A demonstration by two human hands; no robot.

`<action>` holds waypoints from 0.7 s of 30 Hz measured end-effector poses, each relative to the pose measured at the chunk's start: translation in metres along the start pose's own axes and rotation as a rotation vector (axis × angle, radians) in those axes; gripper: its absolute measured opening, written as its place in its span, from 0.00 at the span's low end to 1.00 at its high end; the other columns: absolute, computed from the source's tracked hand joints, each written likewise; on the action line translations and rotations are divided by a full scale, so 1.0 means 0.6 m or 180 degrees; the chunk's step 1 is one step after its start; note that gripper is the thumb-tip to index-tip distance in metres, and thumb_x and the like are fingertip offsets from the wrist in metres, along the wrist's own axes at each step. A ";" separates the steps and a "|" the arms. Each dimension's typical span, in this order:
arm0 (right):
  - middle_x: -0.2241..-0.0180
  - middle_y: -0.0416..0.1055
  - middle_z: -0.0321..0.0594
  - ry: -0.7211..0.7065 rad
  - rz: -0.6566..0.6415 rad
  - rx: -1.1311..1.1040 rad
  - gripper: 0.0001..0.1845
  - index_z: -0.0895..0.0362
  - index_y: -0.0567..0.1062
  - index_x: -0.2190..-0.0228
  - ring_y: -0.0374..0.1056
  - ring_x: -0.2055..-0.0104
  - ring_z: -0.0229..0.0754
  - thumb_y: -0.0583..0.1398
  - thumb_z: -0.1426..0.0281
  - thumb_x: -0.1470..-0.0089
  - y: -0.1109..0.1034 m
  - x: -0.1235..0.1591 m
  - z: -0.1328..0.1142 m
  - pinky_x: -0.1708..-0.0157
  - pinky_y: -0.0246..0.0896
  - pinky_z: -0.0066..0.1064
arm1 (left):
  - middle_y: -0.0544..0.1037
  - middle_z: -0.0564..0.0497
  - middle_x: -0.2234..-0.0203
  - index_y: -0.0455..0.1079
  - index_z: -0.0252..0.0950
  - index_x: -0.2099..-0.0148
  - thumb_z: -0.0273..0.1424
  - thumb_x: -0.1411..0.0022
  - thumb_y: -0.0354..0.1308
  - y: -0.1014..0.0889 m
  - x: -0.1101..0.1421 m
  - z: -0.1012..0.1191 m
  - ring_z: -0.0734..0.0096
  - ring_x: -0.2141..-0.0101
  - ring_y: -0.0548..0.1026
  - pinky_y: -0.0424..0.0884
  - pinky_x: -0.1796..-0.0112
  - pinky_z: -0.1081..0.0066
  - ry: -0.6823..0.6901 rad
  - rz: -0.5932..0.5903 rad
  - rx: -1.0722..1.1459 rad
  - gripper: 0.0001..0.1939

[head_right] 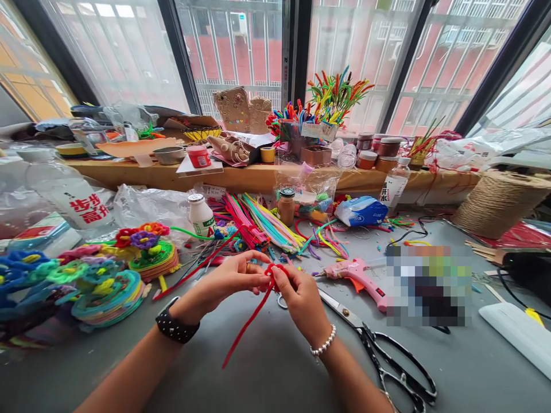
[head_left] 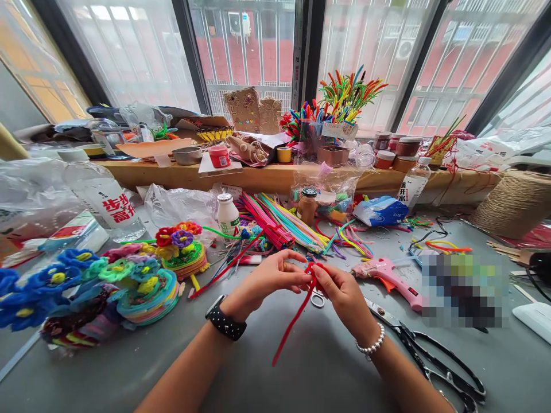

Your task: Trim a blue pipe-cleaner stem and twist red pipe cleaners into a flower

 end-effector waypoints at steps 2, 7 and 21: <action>0.77 0.64 0.37 -0.0014 -0.0004 -0.0052 0.16 0.59 0.70 0.71 0.58 0.76 0.35 0.49 0.61 0.48 0.000 0.001 0.000 0.76 0.53 0.25 | 0.72 0.54 0.78 0.59 0.33 0.61 0.30 0.57 0.61 0.003 0.002 -0.001 0.78 0.77 0.69 0.64 0.72 0.73 -0.0025 -0.0110 0.0161 0.20; 0.78 0.64 0.36 -0.0124 0.0094 0.0071 0.17 0.60 0.70 0.73 0.57 0.76 0.34 0.49 0.61 0.48 -0.002 0.001 -0.007 0.77 0.52 0.25 | 0.73 0.53 0.78 0.59 0.33 0.60 0.29 0.59 0.62 0.008 0.002 -0.001 0.75 0.75 0.71 0.65 0.71 0.72 -0.0084 -0.0089 0.0278 0.23; 0.82 0.60 0.33 -0.0462 0.0570 0.0712 0.16 0.59 0.66 0.80 0.55 0.79 0.33 0.49 0.64 0.47 -0.012 0.007 -0.030 0.78 0.49 0.24 | 0.72 0.52 0.78 0.58 0.32 0.61 0.30 0.59 0.62 0.012 -0.002 -0.002 0.75 0.74 0.71 0.64 0.72 0.73 0.0034 0.0077 0.0139 0.23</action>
Point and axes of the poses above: each hand's wrist, its own x-axis away from the middle knuckle, its own y-axis out of the palm, z = x × y, the point moved 5 cm from there along -x, towards the middle knuckle
